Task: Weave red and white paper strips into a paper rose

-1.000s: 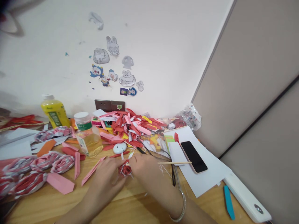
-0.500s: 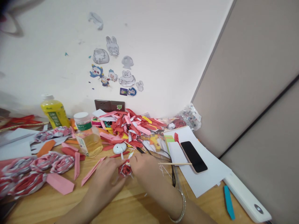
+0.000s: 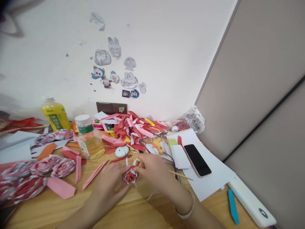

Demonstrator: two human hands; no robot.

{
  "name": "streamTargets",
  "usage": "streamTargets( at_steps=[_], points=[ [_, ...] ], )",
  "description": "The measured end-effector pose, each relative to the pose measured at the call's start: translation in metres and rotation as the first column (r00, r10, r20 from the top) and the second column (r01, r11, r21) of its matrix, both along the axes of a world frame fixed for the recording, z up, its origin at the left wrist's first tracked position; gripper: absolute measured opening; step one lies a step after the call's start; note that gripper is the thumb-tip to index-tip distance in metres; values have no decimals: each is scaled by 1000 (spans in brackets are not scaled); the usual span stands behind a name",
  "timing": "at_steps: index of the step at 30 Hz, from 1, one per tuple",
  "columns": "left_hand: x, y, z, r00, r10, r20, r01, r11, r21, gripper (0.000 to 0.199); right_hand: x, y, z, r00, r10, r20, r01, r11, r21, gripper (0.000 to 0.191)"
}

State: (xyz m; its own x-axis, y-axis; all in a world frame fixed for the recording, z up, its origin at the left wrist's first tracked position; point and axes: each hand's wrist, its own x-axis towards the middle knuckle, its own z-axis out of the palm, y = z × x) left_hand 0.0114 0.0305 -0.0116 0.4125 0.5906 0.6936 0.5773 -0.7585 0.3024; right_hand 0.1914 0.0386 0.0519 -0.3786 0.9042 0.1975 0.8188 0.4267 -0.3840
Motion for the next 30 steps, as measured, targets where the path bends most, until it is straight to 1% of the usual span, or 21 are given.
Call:
streamTargets(
  at_steps=[1,3,6,9,10,12,14,17,20,22,24,27,29,30],
  points=[
    [0,0,0,1000,-10,0,10,1000,3,36,2,1,0,999,-5,-48,3,998,-58,10],
    [-1,-1,-1,1000,-25,-2,25,1000,3,37,5,4,-2,990,-22,-140,3,991,-135,14],
    [-2,-1,-2,999,-48,-15,48,999,-13,40,8,7,-7,964,-33,-265,-20,981,-194,21],
    [-2,0,-2,999,-53,-3,53,998,-41,43,10,10,-11,927,-8,-376,-94,963,-252,30],
    [-2,0,-1,998,-55,5,56,997,-53,43,11,11,-11,916,3,-402,-116,959,-259,28],
    [-2,0,0,998,-68,8,69,994,-85,43,11,13,-12,909,20,-417,-133,961,-244,16],
    [-3,1,0,997,-84,3,83,989,-118,41,11,15,-13,922,21,-388,-109,972,-208,6],
    [-3,2,-2,997,-70,34,75,982,-173,41,10,18,-14,940,-5,-340,-57,984,-171,6],
    [-3,5,-7,986,28,163,17,962,-273,48,8,17,-12,940,-34,-340,-15,990,-140,8],
    [-2,7,-9,960,105,259,-5,933,-360,50,7,16,-10,931,-53,-362,8,992,-123,10],
    [0,8,-9,937,128,323,35,890,-454,46,5,14,-8,925,-70,-374,35,994,-100,12],
    [2,7,-8,902,87,424,173,825,-537,41,1,11,-8,931,-99,-352,89,995,-45,14],
    [3,7,-7,874,84,479,221,809,-545,44,-2,10,-11,938,-115,-328,115,993,-20,13],
    [3,6,-7,870,91,485,215,815,-538,46,-4,10,-13,940,-122,-320,123,992,-17,12]
  ],
)
